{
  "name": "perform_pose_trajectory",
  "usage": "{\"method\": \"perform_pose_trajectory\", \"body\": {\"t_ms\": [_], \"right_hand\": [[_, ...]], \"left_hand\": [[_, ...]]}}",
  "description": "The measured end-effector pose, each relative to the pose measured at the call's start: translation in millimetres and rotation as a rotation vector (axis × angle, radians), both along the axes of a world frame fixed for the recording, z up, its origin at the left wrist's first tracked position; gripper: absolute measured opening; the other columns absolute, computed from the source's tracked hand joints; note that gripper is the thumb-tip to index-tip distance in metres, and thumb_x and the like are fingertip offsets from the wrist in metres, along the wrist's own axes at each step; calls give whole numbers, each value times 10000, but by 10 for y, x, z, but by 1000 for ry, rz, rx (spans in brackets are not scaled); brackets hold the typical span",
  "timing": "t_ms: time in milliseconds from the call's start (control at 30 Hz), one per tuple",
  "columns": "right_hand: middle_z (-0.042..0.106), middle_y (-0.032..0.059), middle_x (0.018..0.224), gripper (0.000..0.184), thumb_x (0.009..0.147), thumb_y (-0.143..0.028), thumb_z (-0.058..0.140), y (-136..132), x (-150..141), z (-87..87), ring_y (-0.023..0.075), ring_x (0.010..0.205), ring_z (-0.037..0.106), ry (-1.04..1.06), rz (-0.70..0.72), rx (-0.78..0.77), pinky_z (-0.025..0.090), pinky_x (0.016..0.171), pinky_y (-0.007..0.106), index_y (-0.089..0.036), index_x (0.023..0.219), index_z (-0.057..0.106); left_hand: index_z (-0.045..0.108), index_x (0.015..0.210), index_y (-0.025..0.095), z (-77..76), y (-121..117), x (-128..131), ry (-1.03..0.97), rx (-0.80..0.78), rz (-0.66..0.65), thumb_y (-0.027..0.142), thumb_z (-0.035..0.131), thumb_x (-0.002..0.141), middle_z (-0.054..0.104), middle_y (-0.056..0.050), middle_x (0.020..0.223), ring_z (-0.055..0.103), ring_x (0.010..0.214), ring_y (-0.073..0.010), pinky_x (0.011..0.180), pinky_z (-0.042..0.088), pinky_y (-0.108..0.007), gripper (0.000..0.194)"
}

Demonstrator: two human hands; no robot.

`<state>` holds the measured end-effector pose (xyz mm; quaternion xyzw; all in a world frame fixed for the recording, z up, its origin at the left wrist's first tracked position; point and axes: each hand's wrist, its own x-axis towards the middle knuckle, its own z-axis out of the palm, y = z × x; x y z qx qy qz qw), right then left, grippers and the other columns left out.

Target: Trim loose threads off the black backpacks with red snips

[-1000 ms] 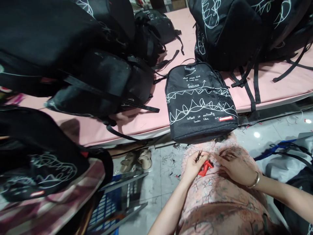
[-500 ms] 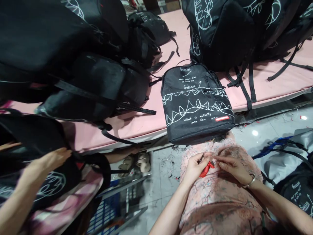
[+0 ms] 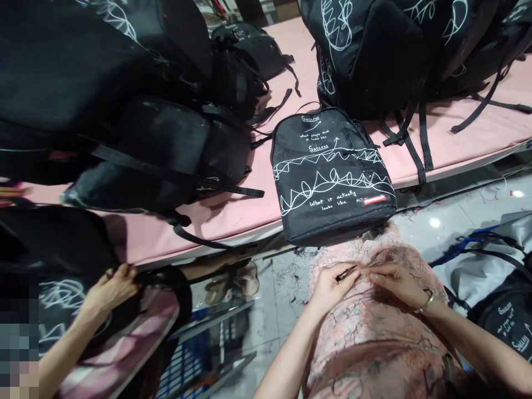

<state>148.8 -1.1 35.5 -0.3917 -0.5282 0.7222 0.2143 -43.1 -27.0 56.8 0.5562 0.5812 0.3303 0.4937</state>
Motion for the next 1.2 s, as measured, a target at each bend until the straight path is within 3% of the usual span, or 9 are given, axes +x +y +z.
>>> {"method": "perform_pose_trajectory", "body": {"t_ms": [133, 267, 467, 633, 767, 967, 1200], "right_hand": [[636, 82, 1013, 347, 800, -420, 567, 23, 23, 3, 172, 947, 600, 12, 37, 31, 502, 824, 283, -182, 1035, 660], [638, 66, 1013, 278, 818, -362, 561, 19, 9, 48, 159, 962, 596, 23, 31, 121, 498, 837, 279, -211, 1030, 662], [635, 57, 944, 240, 862, -221, 500, 22, -16, 158, 112, 902, 593, 44, -4, 508, 500, 767, 219, -226, 1047, 654], [610, 60, 976, 359, 844, -89, 456, 28, 23, 134, 98, 909, 577, -17, 53, 800, 488, 779, 217, -235, 1140, 596], [600, 56, 983, 402, 831, -72, 466, 24, 41, 93, 97, 927, 561, 1, 29, 917, 474, 819, 240, -242, 1185, 556], [596, 43, 983, 364, 849, -120, 467, 30, 60, 40, 106, 963, 549, 22, 30, 1049, 424, 914, 296, -263, 1172, 557], [580, 29, 932, 457, 805, -57, 453, 48, 101, 23, 104, 906, 537, 37, 40, 1134, 433, 821, 288, -283, 1194, 530]], "left_hand": [[673, 795, 93, 23, 14, -6, 5, 25, -49, 276, 561, 783, 646, -65, 712, 560, 626, -106, 594, 418, -185, 215], [648, 735, 89, 38, 1, 14, -27, -72, 1, 321, 575, 770, 593, -45, 623, 473, 538, -81, 514, 355, -181, 246], [580, 701, 77, -37, -84, 50, -213, -221, 131, 425, 612, 732, 491, -13, 537, 306, 454, -39, 442, 241, -176, 350], [554, 717, 77, -70, -103, 44, -241, -248, 161, 460, 617, 717, 499, -16, 564, 321, 461, -41, 442, 249, -176, 389], [540, 758, 81, -43, -112, 42, -267, -254, 146, 465, 603, 732, 527, -32, 620, 386, 501, -56, 470, 301, -177, 390], [517, 741, 92, 49, -154, 97, -327, -245, 111, 472, 601, 735, 469, -3, 587, 355, 487, -42, 453, 280, -166, 389], [529, 719, 88, 174, -169, 162, -290, -224, 92, 522, 560, 746, 410, 15, 530, 301, 452, -39, 430, 227, -182, 436]]}}
